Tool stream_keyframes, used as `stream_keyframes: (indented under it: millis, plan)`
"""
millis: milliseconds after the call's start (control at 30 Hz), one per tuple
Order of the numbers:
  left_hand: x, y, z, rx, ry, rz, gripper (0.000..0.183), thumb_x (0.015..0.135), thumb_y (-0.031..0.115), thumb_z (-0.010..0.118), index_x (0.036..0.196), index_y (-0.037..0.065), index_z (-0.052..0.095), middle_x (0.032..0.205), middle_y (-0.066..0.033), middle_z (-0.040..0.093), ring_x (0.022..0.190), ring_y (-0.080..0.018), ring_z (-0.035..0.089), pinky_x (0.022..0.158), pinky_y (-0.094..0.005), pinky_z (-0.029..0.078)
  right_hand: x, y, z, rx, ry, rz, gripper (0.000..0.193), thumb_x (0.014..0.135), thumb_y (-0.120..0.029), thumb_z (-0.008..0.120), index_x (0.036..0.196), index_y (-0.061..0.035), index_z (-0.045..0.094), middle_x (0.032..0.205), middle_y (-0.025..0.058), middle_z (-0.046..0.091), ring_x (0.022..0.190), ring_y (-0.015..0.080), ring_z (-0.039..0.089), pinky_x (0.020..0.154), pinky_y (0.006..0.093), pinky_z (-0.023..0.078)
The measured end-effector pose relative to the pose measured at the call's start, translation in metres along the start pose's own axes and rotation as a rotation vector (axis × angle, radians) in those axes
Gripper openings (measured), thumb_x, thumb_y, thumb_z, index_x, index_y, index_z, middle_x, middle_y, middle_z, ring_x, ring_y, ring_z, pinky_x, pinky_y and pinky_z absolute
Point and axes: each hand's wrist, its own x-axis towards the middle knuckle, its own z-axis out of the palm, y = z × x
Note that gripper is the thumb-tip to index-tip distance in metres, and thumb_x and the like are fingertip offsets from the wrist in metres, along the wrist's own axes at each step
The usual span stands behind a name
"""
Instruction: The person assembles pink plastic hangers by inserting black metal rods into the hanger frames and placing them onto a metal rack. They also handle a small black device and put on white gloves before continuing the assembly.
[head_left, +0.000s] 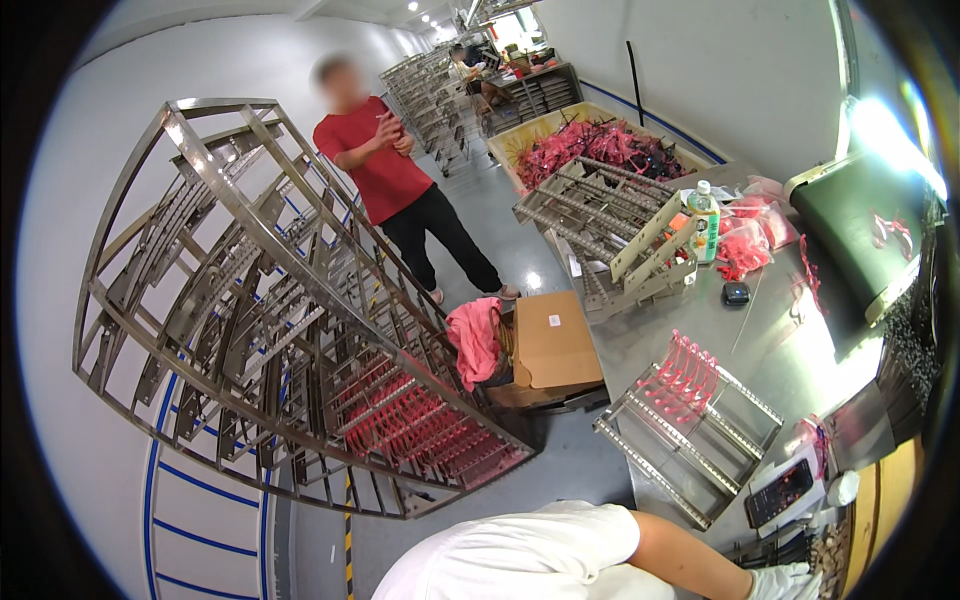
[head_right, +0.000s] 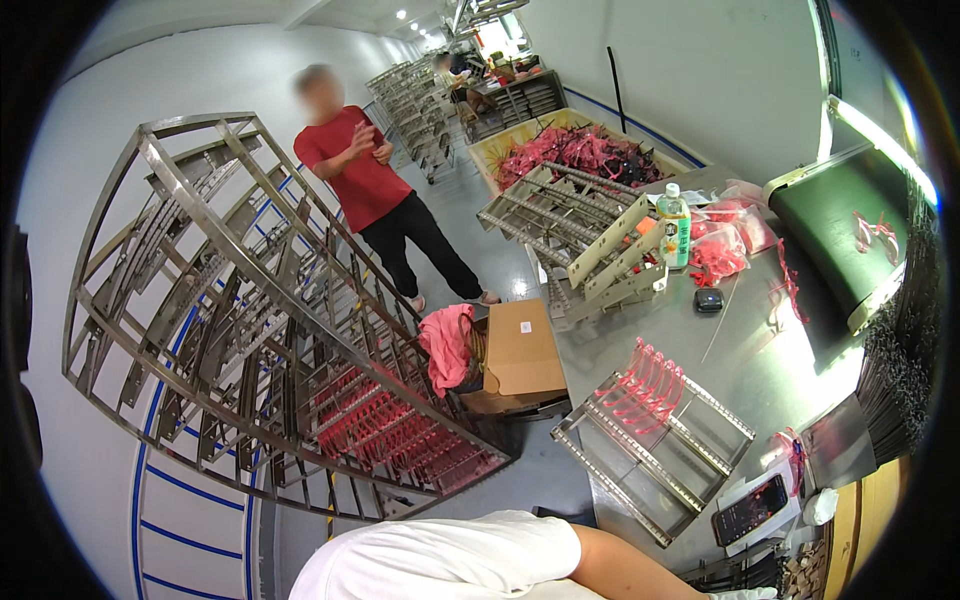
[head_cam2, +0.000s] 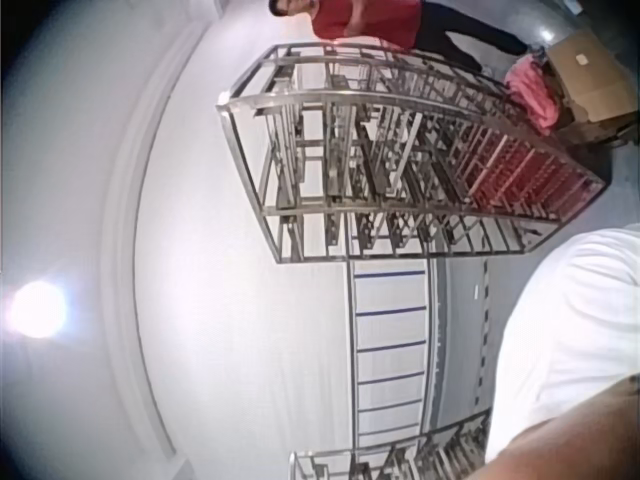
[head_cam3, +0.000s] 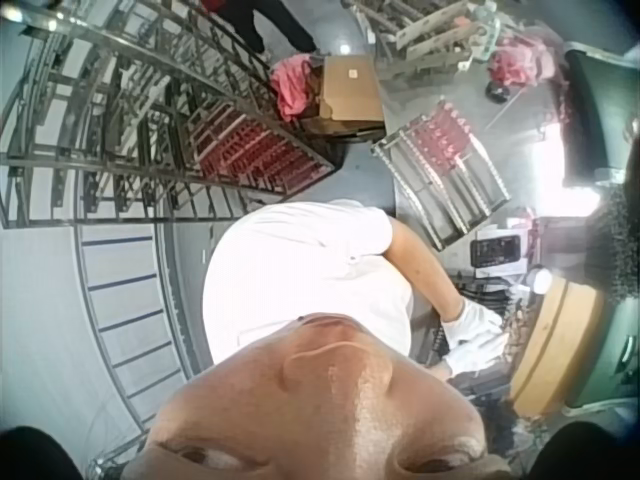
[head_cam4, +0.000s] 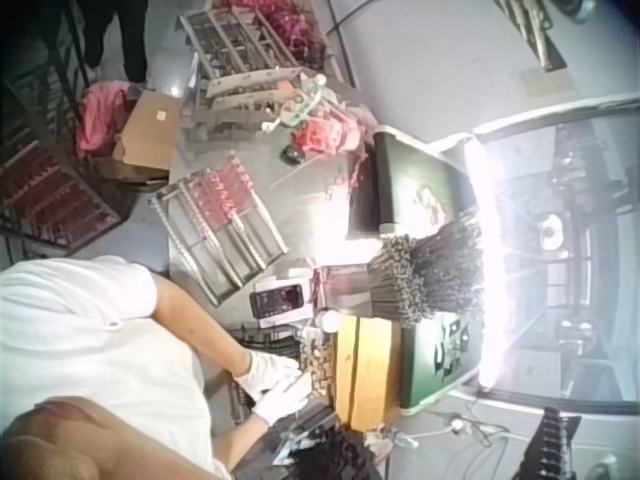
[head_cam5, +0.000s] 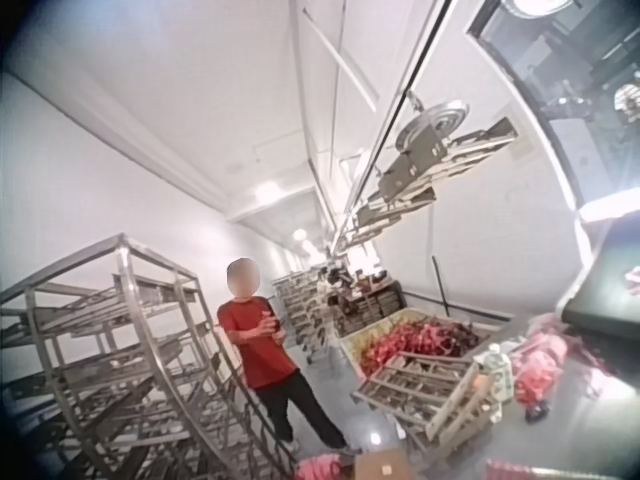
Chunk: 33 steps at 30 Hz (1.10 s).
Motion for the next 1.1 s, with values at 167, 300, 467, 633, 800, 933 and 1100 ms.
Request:
stream_keyframes:
  millis: [167,300,467,633,800,933,1100]
  plan:
    - [0.000,0.000,0.000,-0.015,-0.024,0.008,0.101,0.065,0.075,0.071,0.130,-0.001,0.061,0.139,-0.0253,0.058,0.134,-0.0434,0.050,0.112,-0.0599,0.034,0.001,0.002,0.001,-0.018,-0.008,-0.001,0.058,0.110,-0.048,0.038,0.151,-0.0089,0.051,0.152,0.0139,0.054,0.142,0.0307,0.047,0.117,0.0453,0.030]
    - [0.002,0.000,0.003,-0.018,-0.040,0.012,0.101,0.065,0.076,0.071,0.129,-0.002,0.061,0.139,-0.0257,0.058,0.134,-0.0436,0.050,0.112,-0.0600,0.034,0.001,0.004,0.002,-0.027,-0.009,0.008,0.058,0.110,-0.048,0.037,0.152,-0.0096,0.050,0.152,0.0136,0.054,0.142,0.0302,0.047,0.117,0.0455,0.031]
    - [0.004,0.002,0.000,-0.023,-0.052,0.014,0.102,0.064,0.076,0.071,0.129,-0.002,0.061,0.138,-0.0261,0.058,0.134,-0.0438,0.050,0.112,-0.0600,0.034,0.001,0.005,0.003,-0.034,-0.009,0.004,0.058,0.110,-0.049,0.037,0.152,-0.0105,0.050,0.153,0.0130,0.053,0.143,0.0297,0.046,0.117,0.0460,0.030]
    - [0.005,0.002,0.002,-0.027,-0.066,0.018,0.103,0.063,0.076,0.072,0.129,-0.003,0.061,0.138,-0.0265,0.058,0.134,-0.0439,0.050,0.112,-0.0601,0.034,0.000,0.006,0.003,-0.030,-0.005,0.012,0.058,0.110,-0.049,0.037,0.152,-0.0108,0.050,0.152,0.0125,0.053,0.143,0.0294,0.046,0.117,0.0460,0.030]
    - [0.006,0.000,0.000,-0.029,-0.078,0.020,0.104,0.062,0.076,0.072,0.129,-0.003,0.061,0.138,-0.0269,0.058,0.134,-0.0441,0.050,0.112,-0.0602,0.034,0.000,0.006,0.004,-0.053,-0.010,0.008,0.057,0.110,-0.047,0.037,0.152,-0.0110,0.050,0.152,0.0119,0.054,0.143,0.0292,0.046,0.117,0.0457,0.030]
    - [0.006,-0.003,-0.002,-0.022,-0.087,0.021,0.105,0.062,0.076,0.072,0.128,-0.004,0.061,0.138,-0.0272,0.058,0.133,-0.0443,0.050,0.112,-0.0602,0.034,-0.001,0.018,0.015,-0.047,0.000,0.002,0.056,0.110,-0.046,0.037,0.152,-0.0104,0.050,0.152,0.0126,0.053,0.143,0.0296,0.046,0.117,0.0460,0.030]
    - [0.000,-0.012,-0.004,-0.006,-0.113,0.021,0.106,0.061,0.076,0.072,0.128,-0.004,0.061,0.138,-0.0277,0.058,0.133,-0.0445,0.050,0.113,-0.0603,0.034,0.001,0.003,0.001,0.026,0.023,-0.003,0.056,0.110,-0.043,0.039,0.152,-0.0081,0.049,0.153,0.0152,0.052,0.143,0.0315,0.045,0.118,0.0466,0.030]
